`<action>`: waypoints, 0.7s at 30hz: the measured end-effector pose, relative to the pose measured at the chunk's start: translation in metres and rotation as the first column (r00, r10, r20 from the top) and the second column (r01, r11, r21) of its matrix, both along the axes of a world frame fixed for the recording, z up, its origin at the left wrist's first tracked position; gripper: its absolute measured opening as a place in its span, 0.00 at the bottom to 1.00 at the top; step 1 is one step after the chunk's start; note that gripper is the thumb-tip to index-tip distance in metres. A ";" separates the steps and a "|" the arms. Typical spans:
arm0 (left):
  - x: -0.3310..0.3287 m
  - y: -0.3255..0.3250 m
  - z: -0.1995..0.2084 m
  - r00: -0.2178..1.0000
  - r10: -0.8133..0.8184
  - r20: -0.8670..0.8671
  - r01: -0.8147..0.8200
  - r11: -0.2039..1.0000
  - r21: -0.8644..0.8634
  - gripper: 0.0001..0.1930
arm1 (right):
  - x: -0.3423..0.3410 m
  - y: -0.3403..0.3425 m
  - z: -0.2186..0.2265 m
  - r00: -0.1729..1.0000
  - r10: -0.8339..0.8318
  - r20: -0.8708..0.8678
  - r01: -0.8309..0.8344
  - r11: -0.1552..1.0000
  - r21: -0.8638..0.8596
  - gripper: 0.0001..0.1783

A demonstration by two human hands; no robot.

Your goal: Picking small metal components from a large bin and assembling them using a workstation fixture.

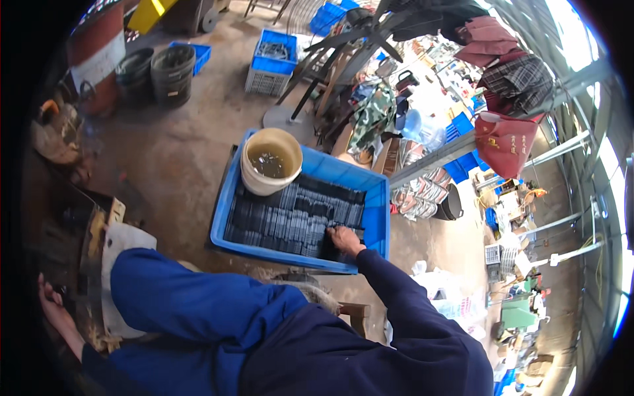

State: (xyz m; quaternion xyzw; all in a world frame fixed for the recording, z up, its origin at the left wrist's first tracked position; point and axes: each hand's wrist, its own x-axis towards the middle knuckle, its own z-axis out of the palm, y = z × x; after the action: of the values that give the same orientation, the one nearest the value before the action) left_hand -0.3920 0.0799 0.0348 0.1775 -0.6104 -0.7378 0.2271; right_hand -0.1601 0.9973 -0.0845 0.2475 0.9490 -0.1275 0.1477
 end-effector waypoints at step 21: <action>0.023 0.043 0.047 0.984 0.176 -0.004 -0.174 0.979 0.104 0.18 | -0.008 -0.015 0.019 0.687 -0.720 0.099 0.480 0.347 -0.806 0.10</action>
State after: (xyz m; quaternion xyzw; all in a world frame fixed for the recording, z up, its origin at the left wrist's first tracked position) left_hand -0.3692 0.1225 0.0821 0.2370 -0.5518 -0.7467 0.2859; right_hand -0.1685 0.9827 -0.0652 0.4705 0.6409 -0.6045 0.0488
